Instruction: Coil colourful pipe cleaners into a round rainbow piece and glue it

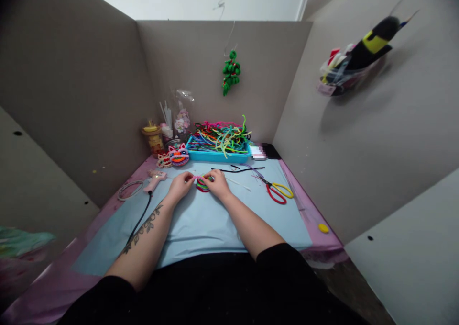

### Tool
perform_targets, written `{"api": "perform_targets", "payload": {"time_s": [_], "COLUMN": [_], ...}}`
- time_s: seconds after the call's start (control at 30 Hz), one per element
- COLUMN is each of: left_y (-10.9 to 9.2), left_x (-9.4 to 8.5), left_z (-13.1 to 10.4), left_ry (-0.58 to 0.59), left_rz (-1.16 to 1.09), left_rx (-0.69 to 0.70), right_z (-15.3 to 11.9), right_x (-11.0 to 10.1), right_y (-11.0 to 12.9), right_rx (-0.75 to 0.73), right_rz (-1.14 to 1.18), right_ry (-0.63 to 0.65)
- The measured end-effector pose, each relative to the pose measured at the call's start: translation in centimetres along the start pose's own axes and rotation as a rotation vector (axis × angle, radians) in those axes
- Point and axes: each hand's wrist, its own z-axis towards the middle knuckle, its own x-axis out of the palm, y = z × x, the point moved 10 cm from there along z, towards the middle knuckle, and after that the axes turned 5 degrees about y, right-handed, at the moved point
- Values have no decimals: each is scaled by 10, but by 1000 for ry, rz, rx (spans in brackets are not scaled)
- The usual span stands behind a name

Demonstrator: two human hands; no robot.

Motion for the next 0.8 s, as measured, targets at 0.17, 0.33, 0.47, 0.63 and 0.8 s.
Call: {"api": "perform_targets", "payload": {"time_s": [0.17,0.33,0.47,0.63,0.8], "left_y": [-5,-4,-9,-31,-32], "left_x": [-8,-9,-8,-1,-6], "left_z": [0,-1,-3,-6,-5], "left_ry": [-81,-96,-55,50,-13], "left_rz": [-96,-185,-178,-216,-178], "left_rx": [33,31,31,163,228], "right_z": [0,2,1,-1,-2], "right_x": [-2,-1,-3,-5,-4], "right_y": [-3,-7,-7,1,9], "right_rx": [-2,-5,-9,-15,-65], "right_rz": [-1,41,78,45,10], "right_ry": [-29,-12,-15,-25,-10]}}
